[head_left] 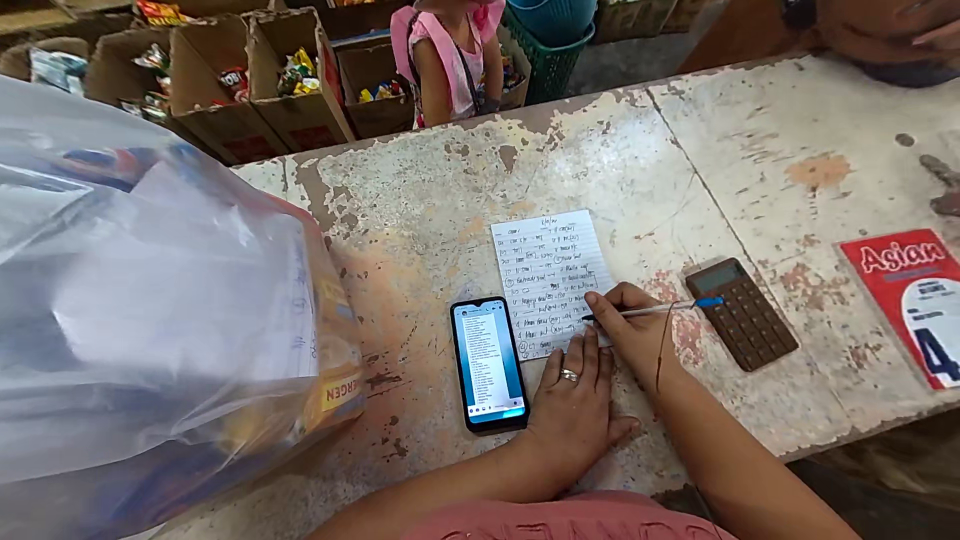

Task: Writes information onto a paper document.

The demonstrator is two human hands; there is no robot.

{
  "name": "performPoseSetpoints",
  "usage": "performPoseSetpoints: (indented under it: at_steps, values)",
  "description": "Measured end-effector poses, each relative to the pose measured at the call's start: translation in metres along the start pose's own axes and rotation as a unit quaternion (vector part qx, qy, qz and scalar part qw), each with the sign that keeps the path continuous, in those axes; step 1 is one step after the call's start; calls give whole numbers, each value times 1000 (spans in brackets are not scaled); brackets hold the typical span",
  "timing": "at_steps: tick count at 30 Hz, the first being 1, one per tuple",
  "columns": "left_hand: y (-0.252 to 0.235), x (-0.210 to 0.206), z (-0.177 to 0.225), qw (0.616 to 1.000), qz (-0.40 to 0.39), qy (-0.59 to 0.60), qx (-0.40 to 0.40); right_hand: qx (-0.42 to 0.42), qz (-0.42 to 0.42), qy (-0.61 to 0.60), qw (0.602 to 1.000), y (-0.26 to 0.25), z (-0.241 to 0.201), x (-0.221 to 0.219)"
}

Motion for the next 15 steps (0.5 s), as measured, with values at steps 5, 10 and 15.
performPoseSetpoints:
  at_steps: [5, 10, 15]
  values:
    - [0, 0, 0, 1000, 9, -5, -1, -7, 19, 8, 1000, 0, 0, 1]
    - [1, 0, 1, 1000, 8, 8, -4, -35, 14, 1, 999, -1, -1, 0]
    - [2, 1, 3, 999, 38, 7, -18, -30, 17, 0, 999, -1, -1, 0]
Point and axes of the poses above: each hand's wrist, its own y-axis away from the middle knuckle, its own x-axis out of the back of the hand, z = x × y, the point moved 4 cm from there along -y, towards the middle knuckle, and after that the axes turned 5 degrees about -z, right-handed, at the moved point
